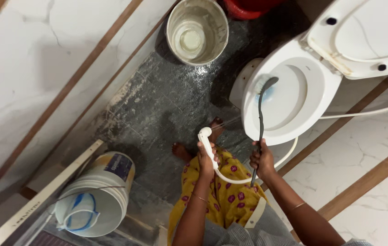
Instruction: The person cleans a toilet by scrubbing the interior with a brush and rinsing the surfaces using a handheld sprayer.
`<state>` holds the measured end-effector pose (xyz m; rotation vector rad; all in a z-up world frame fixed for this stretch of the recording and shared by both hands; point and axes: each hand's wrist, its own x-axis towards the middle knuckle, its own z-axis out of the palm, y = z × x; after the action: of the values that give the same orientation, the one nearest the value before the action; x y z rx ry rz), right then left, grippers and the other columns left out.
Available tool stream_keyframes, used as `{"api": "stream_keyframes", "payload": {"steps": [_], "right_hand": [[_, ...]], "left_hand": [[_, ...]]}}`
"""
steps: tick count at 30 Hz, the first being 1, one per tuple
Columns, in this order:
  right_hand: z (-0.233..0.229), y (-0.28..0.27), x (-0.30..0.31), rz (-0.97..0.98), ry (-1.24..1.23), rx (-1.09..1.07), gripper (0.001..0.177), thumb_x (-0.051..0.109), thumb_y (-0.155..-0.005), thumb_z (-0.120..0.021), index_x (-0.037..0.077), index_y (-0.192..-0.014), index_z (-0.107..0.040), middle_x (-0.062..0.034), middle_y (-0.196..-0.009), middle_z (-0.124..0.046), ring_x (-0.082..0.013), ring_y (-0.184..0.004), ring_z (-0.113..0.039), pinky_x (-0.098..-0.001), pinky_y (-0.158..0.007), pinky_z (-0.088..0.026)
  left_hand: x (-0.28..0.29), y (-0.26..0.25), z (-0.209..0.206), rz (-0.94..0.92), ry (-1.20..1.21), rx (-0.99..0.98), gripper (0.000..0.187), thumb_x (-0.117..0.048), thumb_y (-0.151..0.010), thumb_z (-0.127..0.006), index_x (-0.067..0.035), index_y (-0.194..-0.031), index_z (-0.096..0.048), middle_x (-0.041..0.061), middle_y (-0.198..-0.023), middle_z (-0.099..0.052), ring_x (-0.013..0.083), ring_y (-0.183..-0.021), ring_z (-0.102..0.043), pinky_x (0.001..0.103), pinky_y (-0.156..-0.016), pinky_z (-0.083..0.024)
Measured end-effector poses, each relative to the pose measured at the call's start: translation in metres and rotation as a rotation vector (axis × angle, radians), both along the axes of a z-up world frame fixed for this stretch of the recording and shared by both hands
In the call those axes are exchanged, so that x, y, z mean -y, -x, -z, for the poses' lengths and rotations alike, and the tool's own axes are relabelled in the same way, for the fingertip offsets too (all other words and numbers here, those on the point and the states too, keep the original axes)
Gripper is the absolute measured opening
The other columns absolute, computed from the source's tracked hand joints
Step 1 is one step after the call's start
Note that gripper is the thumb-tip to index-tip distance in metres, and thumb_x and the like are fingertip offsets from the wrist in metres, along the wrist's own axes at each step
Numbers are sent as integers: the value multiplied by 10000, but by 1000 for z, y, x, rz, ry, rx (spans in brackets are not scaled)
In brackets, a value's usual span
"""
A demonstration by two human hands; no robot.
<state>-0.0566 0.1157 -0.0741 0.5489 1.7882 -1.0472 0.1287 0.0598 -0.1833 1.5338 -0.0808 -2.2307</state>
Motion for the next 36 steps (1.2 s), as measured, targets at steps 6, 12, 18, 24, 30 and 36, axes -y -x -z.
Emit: {"api": "stream_keyframes", "payload": {"steps": [6,12,18,24,30,36], "right_hand": [[21,-64,4,-324,1,-180,367,427,-1038,-446,87,-994,-576,44,-570,-382,-101,-399,-284,-295,-330,-247],[67,-124,65,-280,110,72,286,343,-1039,-472,96,-1061,-614,32,-604,-419,-80,-401,-322,-273,-339,-275],[103,-163,113,-415,5,130,284,255,-1034,-533,57,-1219,-617,20,-657,-484,-78,-448,-399,-247,-391,-343],[139,-200,109,-419,-63,204,355,225,-1007,-546,119,-1338,-617,22,-654,-483,-67,-440,-395,-226,-396,-331],[190,-216,95,-317,56,336,351,211,-1022,-552,113,-1357,-593,31,-649,-442,-54,-435,-370,-229,-388,-315],[199,-221,98,-488,119,371,368,259,-1036,-549,114,-1373,-577,36,-636,-425,-47,-408,-352,-235,-377,-318]], "left_hand": [[-25,-32,68,-57,-164,-62,756,-780,-907,-415,-53,-1008,-596,21,-700,-485,129,-491,-434,289,-449,-400],[-37,-48,144,-89,-73,-197,701,-740,-965,-417,-73,-1065,-605,-2,-726,-484,93,-542,-426,260,-479,-391],[-105,-18,179,-333,-191,-385,627,-716,-1001,-446,-101,-1057,-560,-20,-711,-472,96,-518,-413,258,-463,-368],[-128,11,186,-477,-353,-507,632,-725,-985,-436,-109,-1066,-553,-19,-734,-482,117,-553,-432,285,-537,-392],[-96,38,207,-536,-372,-638,638,-735,-968,-427,-118,-1075,-546,-18,-757,-493,138,-588,-452,312,-611,-416],[-61,32,193,-560,-348,-635,655,-749,-971,-403,-114,-1061,-534,-6,-764,-485,143,-591,-451,315,-630,-428]]}}
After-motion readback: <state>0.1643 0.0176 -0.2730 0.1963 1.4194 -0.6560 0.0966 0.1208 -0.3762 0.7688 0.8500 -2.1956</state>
